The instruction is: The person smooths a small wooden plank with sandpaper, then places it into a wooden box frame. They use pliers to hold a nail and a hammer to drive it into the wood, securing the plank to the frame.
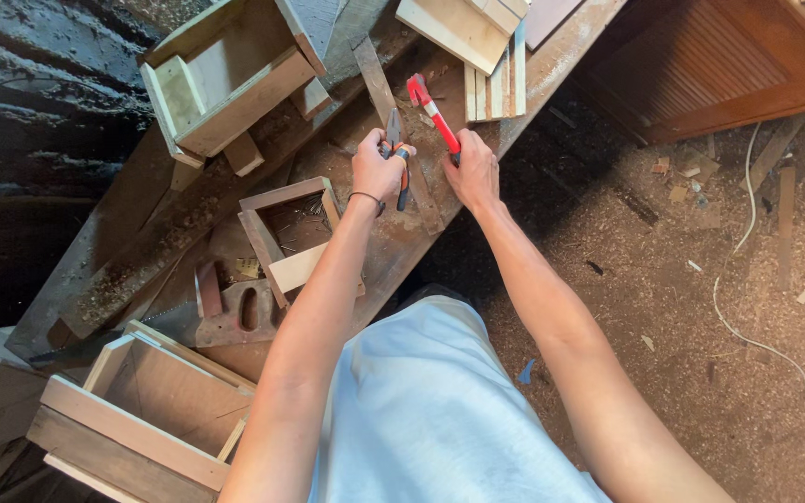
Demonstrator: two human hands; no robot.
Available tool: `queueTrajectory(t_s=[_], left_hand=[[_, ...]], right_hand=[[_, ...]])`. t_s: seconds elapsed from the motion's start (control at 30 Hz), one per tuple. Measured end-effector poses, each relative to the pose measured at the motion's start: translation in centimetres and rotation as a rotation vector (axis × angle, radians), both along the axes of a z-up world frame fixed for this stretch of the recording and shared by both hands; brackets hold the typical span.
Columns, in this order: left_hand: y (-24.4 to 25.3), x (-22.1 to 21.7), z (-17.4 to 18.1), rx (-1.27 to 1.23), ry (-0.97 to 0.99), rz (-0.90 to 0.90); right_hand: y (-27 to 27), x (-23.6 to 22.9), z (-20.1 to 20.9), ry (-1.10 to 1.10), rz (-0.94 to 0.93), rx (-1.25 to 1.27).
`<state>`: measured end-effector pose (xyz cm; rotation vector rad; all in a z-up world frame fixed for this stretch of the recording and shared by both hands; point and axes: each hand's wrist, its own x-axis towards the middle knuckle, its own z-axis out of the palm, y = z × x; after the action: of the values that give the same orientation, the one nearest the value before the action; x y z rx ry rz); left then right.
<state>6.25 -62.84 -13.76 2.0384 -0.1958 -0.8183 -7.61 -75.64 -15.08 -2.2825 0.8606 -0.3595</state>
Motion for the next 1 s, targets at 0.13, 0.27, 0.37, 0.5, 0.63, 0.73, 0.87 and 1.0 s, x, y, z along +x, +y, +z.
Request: queueTrajectory(t_s=[0.13, 0.27, 0.37, 0.5, 0.63, 0.73, 0.87, 1.0], left_hand=[[1.2, 1.7, 0.5, -0.079, -0.065, 0.073], [2.2, 3.3, 1.1, -0.087, -0.059, 0.116], [2.6, 3.9, 1.7, -0.091, -0.057, 0.135], [2.8, 3.9, 2.3, -0.082, -0.040, 0.114], [2.8, 3.7, 3.1, -0.095, 0.045, 0.105], [2.6, 3.8, 3.7, -0.131, 0.090, 0.106], [2.6, 3.7, 3.8, -0.125, 0.099, 0.086], [3.3, 3.9, 3.0, -0.075, 0.042, 0.023]], right_hand=[[0.2, 0.8, -0.1, 0.021, -0.023, 0.019], [0.5, 1.4, -0.3, 0.013, -0.043, -0.016], [0.3, 2.1, -0.2, 0.038, -0.046, -0.005], [0.2, 1.6, -0.1, 0.063, -0.040, -0.004], [0.2, 1.0, -0.2, 0.118, -0.079, 0.009], [-0.1, 1.0, -0.6, 0.145, -0.081, 0.006], [-0.3, 0.5, -0.8, 0.151, -0.042, -0.009], [0.7, 1.2, 0.6, -0.070, 0.032, -0.010]])
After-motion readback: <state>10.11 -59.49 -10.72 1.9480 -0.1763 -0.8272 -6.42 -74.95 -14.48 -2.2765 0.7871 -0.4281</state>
